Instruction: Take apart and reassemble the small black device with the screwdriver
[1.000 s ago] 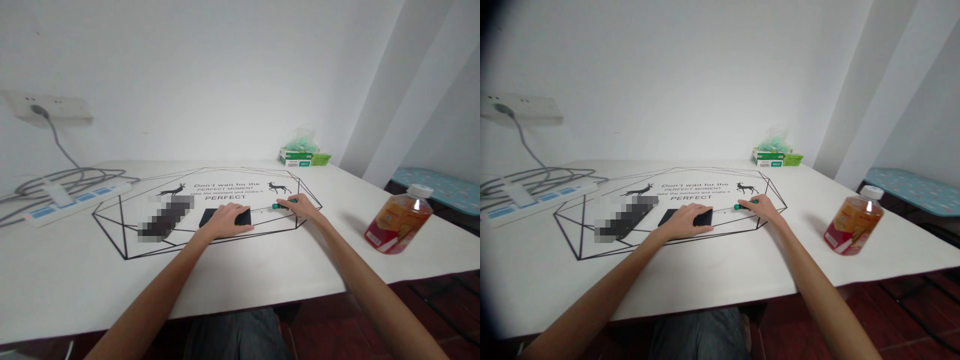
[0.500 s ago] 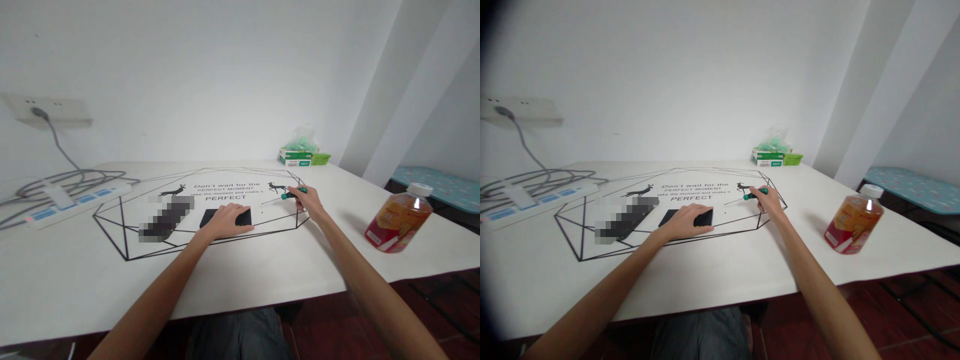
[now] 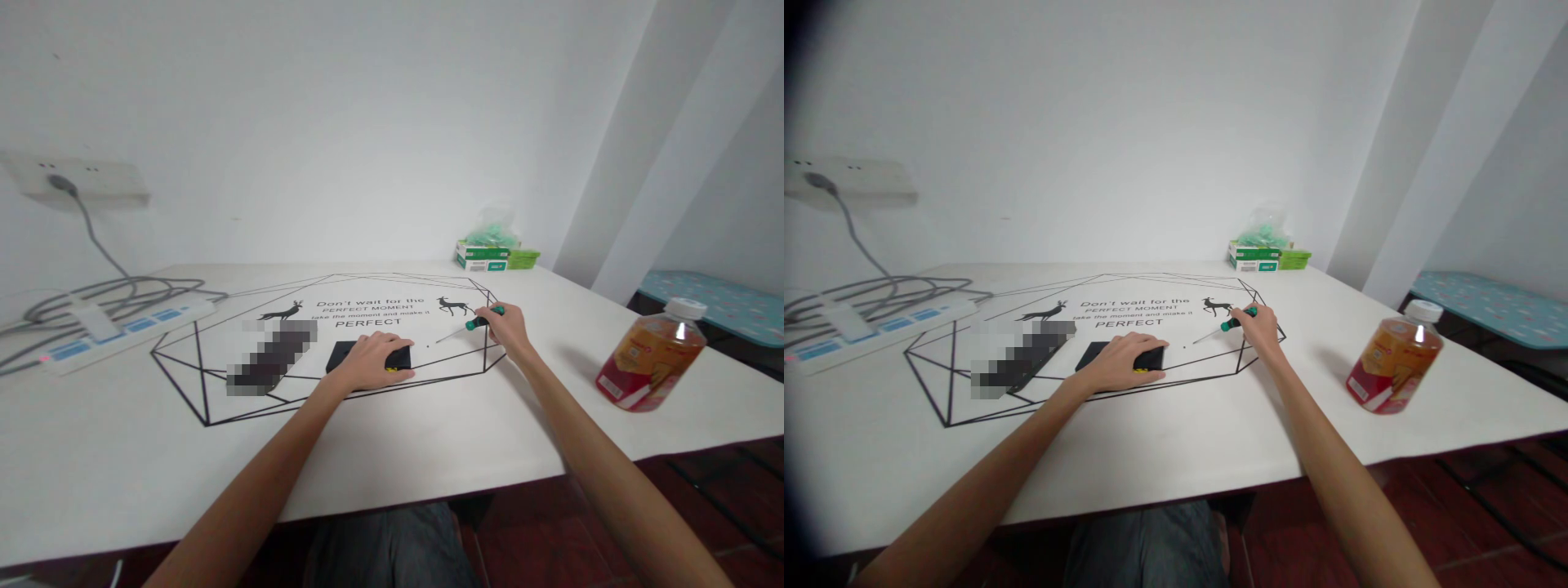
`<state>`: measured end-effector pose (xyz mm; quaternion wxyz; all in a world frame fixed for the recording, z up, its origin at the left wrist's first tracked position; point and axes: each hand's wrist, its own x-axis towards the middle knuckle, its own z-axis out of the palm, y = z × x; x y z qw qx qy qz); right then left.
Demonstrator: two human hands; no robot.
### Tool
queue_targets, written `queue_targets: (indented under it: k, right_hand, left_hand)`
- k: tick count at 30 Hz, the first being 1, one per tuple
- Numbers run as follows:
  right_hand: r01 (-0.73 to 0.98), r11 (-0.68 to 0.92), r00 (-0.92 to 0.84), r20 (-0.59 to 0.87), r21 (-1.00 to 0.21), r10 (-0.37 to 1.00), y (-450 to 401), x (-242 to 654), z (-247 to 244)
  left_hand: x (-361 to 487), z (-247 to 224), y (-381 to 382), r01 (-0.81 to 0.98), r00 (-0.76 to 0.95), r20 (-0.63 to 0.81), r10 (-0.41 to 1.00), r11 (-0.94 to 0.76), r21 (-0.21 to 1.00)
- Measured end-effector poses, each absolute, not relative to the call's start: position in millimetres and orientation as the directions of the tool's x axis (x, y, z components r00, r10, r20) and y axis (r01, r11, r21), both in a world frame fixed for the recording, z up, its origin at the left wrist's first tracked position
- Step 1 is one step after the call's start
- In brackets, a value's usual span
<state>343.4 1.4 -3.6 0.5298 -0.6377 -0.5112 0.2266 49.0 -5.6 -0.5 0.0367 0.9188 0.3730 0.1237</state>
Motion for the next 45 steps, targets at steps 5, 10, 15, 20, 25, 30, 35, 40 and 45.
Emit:
queue_targets:
  k: [5, 10, 15, 20, 25, 30, 35, 40, 45]
  right_hand:
    - [0.375, 0.107, 0.427, 0.274, -0.921, 0.862, 0.2, 338.4, -4.3]
    - [0.351, 0.155, 0.361, 0.286, -0.923, 0.887, -0.7, 333.4, -6.6]
    - [0.301, 0.156, 0.36, 0.263, -0.941, 0.895, -2.0, 330.4, -4.5]
    - [0.183, 0.175, 0.341, 0.229, -0.967, 0.912, -3.3, 328.5, -1.1]
    - [0.053, 0.201, 0.29, 0.207, -0.978, 0.934, -6.9, 323.1, 3.4]
    - [-0.044, 0.231, 0.223, 0.216, -0.972, 0.951, -14.1, 314.0, 8.8]
    - [-0.077, 0.246, 0.171, 0.231, -0.966, 0.958, -16.9, 309.8, 9.5]
    - [-0.078, 0.254, 0.171, 0.238, -0.964, 0.956, -16.0, 309.1, 8.1]
    - [-0.051, 0.27, 0.175, 0.257, -0.962, 0.95, -16.6, 308.3, 7.8]
  left_hand:
    - [48.3, -1.4, -5.0, 0.675, 0.692, 0.202, 0.693, -0.72, 0.16]
    - [48.3, -1.9, -4.6, 0.679, 0.689, 0.198, 0.697, -0.717, 0.161]
    - [48.8, -2.9, -4.1, 0.676, 0.689, 0.205, 0.695, -0.718, 0.163]
    - [50.9, -1.8, -5.4, 0.672, 0.652, 0.274, 0.707, -0.706, 0.223]
    - [58.4, -1.8, -5.6, 0.618, 0.611, 0.406, 0.68, -0.729, 0.292]
    - [66.0, -5.8, -3.9, 0.615, 0.546, 0.483, 0.684, -0.719, 0.324]
    - [67.3, -8.0, -1.5, 0.559, 0.529, 0.539, 0.655, -0.747, 0.36]
    - [66.7, -9.6, 0.7, 0.547, 0.543, 0.539, 0.644, -0.758, 0.355]
    - [66.9, -8.7, 0.4, 0.553, 0.552, 0.526, 0.647, -0.756, 0.349]
